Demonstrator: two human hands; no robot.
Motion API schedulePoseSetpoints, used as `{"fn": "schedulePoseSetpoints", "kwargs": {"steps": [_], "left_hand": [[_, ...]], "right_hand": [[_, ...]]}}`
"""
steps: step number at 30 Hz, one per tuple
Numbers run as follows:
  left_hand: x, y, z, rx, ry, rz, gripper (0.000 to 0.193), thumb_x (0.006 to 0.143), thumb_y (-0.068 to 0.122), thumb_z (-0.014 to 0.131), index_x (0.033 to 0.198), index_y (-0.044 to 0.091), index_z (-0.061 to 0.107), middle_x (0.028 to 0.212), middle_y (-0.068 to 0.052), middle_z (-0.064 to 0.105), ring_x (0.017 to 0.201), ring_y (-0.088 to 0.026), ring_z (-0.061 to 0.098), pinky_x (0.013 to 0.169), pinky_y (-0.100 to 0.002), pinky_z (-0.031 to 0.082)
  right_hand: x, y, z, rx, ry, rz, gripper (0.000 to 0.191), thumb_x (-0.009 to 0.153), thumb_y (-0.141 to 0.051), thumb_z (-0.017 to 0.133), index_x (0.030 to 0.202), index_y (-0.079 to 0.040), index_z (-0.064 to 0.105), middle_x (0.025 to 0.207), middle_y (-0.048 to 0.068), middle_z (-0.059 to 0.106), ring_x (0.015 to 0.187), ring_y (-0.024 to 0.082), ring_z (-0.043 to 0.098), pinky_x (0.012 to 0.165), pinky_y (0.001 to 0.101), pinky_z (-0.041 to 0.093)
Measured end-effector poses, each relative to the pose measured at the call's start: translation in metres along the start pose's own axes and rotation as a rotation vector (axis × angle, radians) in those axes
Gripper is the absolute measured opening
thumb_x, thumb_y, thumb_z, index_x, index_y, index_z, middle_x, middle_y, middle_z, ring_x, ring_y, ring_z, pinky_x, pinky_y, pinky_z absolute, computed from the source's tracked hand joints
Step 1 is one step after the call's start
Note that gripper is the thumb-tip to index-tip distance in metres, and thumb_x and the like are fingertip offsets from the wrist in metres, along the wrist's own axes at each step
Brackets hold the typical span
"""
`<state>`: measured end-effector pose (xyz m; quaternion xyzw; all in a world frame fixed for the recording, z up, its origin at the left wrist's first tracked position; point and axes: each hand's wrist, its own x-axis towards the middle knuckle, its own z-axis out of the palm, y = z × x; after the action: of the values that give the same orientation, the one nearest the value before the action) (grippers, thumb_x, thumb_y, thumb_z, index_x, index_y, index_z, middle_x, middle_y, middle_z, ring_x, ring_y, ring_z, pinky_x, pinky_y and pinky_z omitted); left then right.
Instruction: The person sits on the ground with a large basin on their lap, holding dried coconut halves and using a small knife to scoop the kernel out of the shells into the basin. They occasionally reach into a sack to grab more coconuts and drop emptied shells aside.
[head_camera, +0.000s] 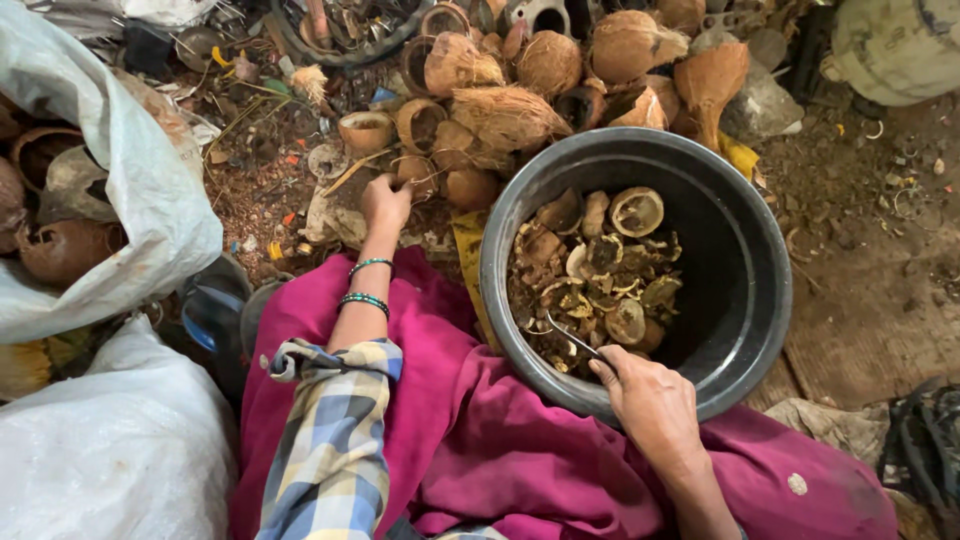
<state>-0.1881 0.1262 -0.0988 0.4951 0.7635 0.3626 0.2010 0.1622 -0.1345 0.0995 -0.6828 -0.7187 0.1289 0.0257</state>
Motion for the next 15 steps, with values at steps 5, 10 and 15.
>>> {"fn": "schedulePoseSetpoints", "kwargs": {"steps": [5, 10, 15], "left_hand": [[-0.012, 0.023, -0.024, -0.121, 0.058, 0.011, 0.037, 0.083, 0.037, 0.087, 0.088, 0.002, 0.074, 0.084, -0.019, 0.072, 0.078, -0.04, 0.069, 0.075, -0.049, 0.055], [-0.042, 0.047, -0.051, 0.234, 0.461, 0.584, 0.024, 0.057, 0.02, 0.091, 0.071, 0.008, 0.076, 0.101, -0.018, 0.077, 0.099, -0.04, 0.07, 0.086, -0.049, 0.055], [-0.04, 0.028, -0.051, 0.28, -0.286, 0.315, 0.03, 0.063, 0.02, 0.094, 0.09, 0.012, 0.083, 0.101, -0.019, 0.074, 0.097, -0.038, 0.069, 0.089, -0.046, 0.054]], "right_hand": [[0.001, 0.0, 0.0, 0.019, -0.007, 0.002, 0.026, 0.093, -0.041, 0.061, 0.101, -0.018, 0.069, 0.083, 0.01, 0.075, 0.078, 0.035, 0.072, 0.067, 0.0494, 0.055], [0.0, -0.002, 0.001, -0.001, -0.065, 0.044, 0.026, 0.095, -0.043, 0.06, 0.101, -0.02, 0.069, 0.083, 0.01, 0.074, 0.08, 0.035, 0.072, 0.069, 0.0487, 0.056], [0.001, -0.003, 0.001, 0.006, -0.05, 0.021, 0.025, 0.093, -0.043, 0.06, 0.102, -0.02, 0.069, 0.082, 0.01, 0.074, 0.079, 0.035, 0.072, 0.068, 0.0495, 0.055]]}}
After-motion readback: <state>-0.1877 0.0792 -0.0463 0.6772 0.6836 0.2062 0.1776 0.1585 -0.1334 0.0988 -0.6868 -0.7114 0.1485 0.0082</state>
